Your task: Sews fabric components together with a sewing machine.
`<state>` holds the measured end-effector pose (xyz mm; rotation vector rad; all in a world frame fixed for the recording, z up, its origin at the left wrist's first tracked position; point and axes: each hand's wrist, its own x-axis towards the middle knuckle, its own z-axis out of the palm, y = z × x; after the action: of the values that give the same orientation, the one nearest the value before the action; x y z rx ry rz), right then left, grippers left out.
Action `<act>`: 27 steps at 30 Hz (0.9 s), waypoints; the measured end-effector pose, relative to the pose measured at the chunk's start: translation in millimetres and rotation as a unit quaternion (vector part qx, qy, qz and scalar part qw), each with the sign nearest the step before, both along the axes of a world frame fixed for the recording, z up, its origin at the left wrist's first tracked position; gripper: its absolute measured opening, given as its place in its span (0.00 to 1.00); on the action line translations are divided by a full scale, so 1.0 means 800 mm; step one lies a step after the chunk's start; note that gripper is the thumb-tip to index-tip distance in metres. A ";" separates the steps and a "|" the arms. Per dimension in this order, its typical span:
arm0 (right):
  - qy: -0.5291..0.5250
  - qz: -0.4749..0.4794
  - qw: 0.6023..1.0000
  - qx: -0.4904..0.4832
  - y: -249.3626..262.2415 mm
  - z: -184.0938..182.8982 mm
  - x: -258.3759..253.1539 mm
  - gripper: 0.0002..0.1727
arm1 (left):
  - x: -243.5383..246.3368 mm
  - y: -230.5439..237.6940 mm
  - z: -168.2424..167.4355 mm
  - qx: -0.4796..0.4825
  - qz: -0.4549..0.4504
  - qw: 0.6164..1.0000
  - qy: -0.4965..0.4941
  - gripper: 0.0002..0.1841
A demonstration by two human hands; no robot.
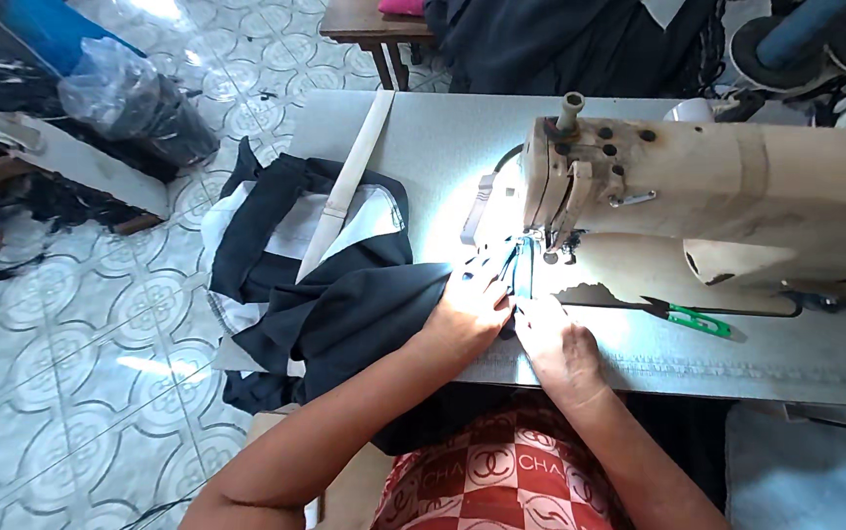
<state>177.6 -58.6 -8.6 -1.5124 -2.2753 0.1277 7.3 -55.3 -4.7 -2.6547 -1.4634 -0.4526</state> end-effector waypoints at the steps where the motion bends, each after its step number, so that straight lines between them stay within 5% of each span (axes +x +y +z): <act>1: 0.001 0.003 1.000 0.000 0.003 -0.001 -0.001 0.14 | 0.000 0.002 0.000 -0.005 0.003 1.000 0.003 0.16; 14: 0.087 -0.012 0.993 -0.080 0.041 0.007 0.005 0.12 | 0.002 0.031 -0.003 -0.027 0.045 0.999 -0.008 0.18; 19: 0.324 -0.098 0.876 -0.343 0.028 0.016 0.013 0.14 | -0.009 0.034 0.008 -0.100 0.086 0.974 -0.185 0.17; 23: 0.420 -0.063 0.858 -0.289 0.033 -0.003 -0.006 0.23 | -0.009 0.039 0.015 -0.143 0.092 0.956 -0.241 0.14; 27: 0.490 -0.067 0.820 -0.288 0.035 0.001 -0.012 0.14 | -0.015 0.037 0.022 -0.122 0.043 0.977 -0.170 0.20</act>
<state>168.2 -30.7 -8.1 -1.3449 -1.3089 1.3168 -5.1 -26.1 12.9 -2.7882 -1.8270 -0.8021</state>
